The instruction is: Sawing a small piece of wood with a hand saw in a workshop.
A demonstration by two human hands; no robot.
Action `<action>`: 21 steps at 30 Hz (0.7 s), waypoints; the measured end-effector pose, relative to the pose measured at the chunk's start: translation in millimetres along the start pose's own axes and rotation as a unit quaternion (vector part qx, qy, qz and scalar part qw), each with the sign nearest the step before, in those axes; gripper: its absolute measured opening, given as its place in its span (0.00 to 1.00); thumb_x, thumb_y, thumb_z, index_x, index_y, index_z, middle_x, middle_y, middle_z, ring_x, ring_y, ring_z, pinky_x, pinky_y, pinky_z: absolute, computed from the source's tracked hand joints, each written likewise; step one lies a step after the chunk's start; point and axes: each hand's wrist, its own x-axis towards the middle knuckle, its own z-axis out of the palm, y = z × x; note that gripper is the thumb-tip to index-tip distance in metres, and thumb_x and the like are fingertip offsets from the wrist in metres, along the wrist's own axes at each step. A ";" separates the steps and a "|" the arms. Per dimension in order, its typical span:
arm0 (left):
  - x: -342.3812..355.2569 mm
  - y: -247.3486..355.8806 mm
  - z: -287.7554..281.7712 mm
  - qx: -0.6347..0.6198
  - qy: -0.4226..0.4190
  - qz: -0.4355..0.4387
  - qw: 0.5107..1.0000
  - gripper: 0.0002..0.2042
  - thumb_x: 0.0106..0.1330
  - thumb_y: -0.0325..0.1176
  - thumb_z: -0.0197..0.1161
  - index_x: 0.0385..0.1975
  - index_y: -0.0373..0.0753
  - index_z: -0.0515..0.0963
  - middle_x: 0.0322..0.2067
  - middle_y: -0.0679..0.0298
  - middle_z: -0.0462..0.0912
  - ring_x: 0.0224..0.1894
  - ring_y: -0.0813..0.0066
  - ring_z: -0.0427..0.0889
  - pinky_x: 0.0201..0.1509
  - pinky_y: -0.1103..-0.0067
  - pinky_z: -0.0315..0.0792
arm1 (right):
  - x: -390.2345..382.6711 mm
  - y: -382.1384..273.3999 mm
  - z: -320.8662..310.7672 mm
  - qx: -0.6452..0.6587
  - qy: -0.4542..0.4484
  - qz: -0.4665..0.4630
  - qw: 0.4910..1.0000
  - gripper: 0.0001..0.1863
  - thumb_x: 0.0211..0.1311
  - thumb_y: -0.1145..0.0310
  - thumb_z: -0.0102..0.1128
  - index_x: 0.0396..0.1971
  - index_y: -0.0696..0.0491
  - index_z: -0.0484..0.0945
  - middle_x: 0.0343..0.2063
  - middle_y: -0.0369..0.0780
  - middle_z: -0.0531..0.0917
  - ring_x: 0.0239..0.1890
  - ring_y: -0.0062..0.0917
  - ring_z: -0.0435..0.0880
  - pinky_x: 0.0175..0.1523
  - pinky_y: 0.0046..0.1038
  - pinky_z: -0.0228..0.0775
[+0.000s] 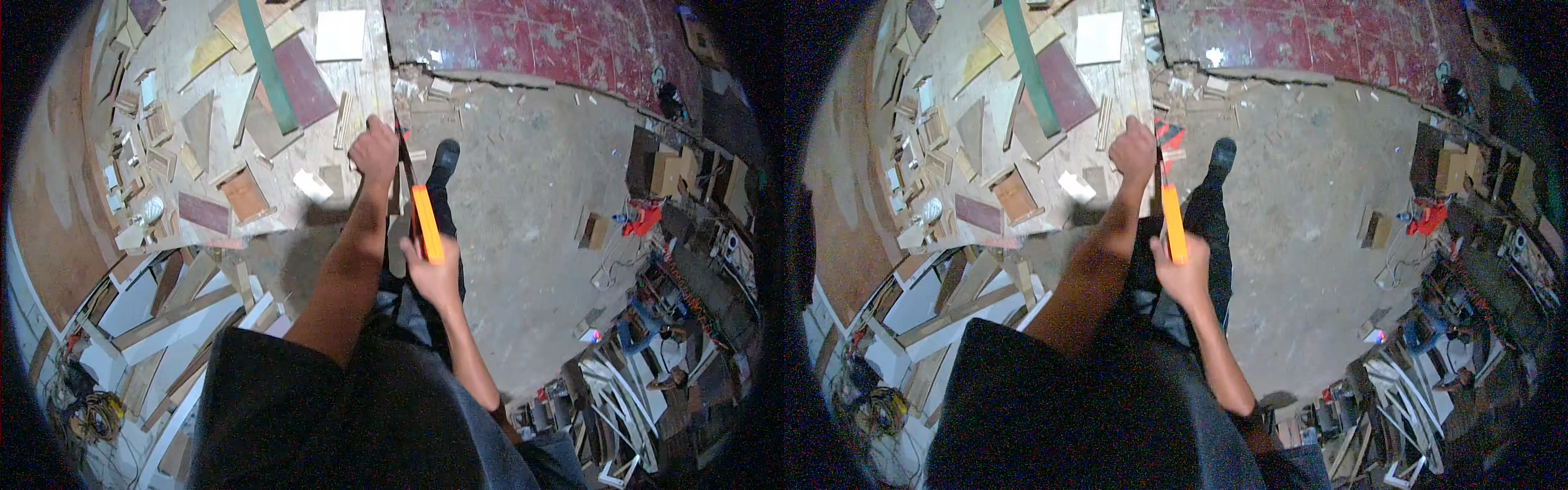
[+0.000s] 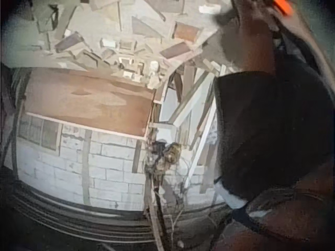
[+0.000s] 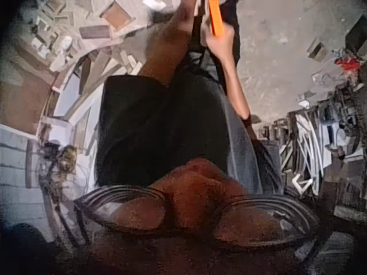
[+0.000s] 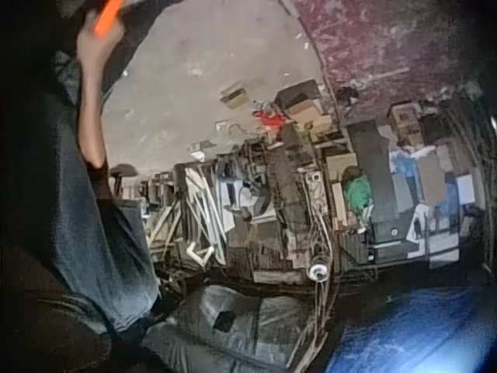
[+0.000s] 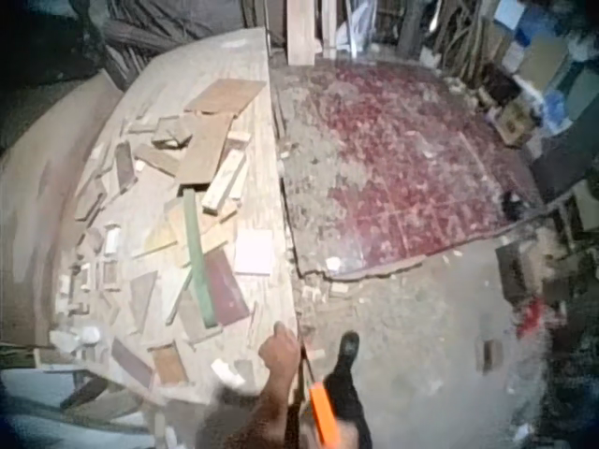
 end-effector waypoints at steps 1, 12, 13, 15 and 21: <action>6.4 0.0 1.4 -0.001 0.001 -0.003 1.000 0.10 0.66 0.40 0.54 0.32 0.40 0.73 0.15 0.49 0.78 0.19 0.46 0.81 0.24 0.53 0.71 | -16.4 -4.1 -7.2 0.016 -0.011 0.007 1.000 0.18 0.55 0.74 0.68 0.14 0.57 0.68 0.12 0.36 0.69 0.16 0.19 0.67 0.24 0.28 0.62; -6.0 -4.1 1.5 0.006 -0.024 0.006 1.000 0.09 0.64 0.39 0.56 0.33 0.41 0.73 0.15 0.52 0.79 0.19 0.49 0.82 0.23 0.56 0.74 | -12.7 -10.5 -5.8 0.003 -0.003 -0.002 1.000 0.18 0.56 0.74 0.68 0.14 0.57 0.67 0.10 0.35 0.68 0.14 0.18 0.65 0.23 0.28 0.61; -7.6 -3.7 0.0 0.006 -0.026 0.005 1.000 0.09 0.64 0.39 0.56 0.33 0.41 0.73 0.15 0.52 0.79 0.19 0.49 0.82 0.23 0.56 0.74 | -24.1 -9.7 -11.6 0.001 -0.010 0.023 1.000 0.18 0.56 0.74 0.67 0.13 0.56 0.67 0.10 0.35 0.67 0.14 0.19 0.64 0.23 0.28 0.61; 6.6 2.3 -1.6 -0.002 -0.026 0.015 1.000 0.09 0.64 0.40 0.56 0.34 0.40 0.73 0.16 0.51 0.79 0.20 0.49 0.82 0.23 0.56 0.74 | -8.8 4.3 -5.6 -0.025 -0.005 -0.017 1.000 0.18 0.56 0.74 0.67 0.13 0.56 0.67 0.11 0.36 0.68 0.14 0.19 0.65 0.23 0.28 0.61; 2.9 1.7 -2.6 -0.003 -0.023 0.003 1.000 0.10 0.65 0.40 0.55 0.34 0.39 0.73 0.16 0.50 0.79 0.20 0.48 0.82 0.24 0.56 0.74 | 7.6 -1.0 3.8 0.034 0.002 0.025 0.999 0.22 0.55 0.75 0.69 0.11 0.54 0.63 0.11 0.31 0.67 0.18 0.15 0.64 0.25 0.25 0.61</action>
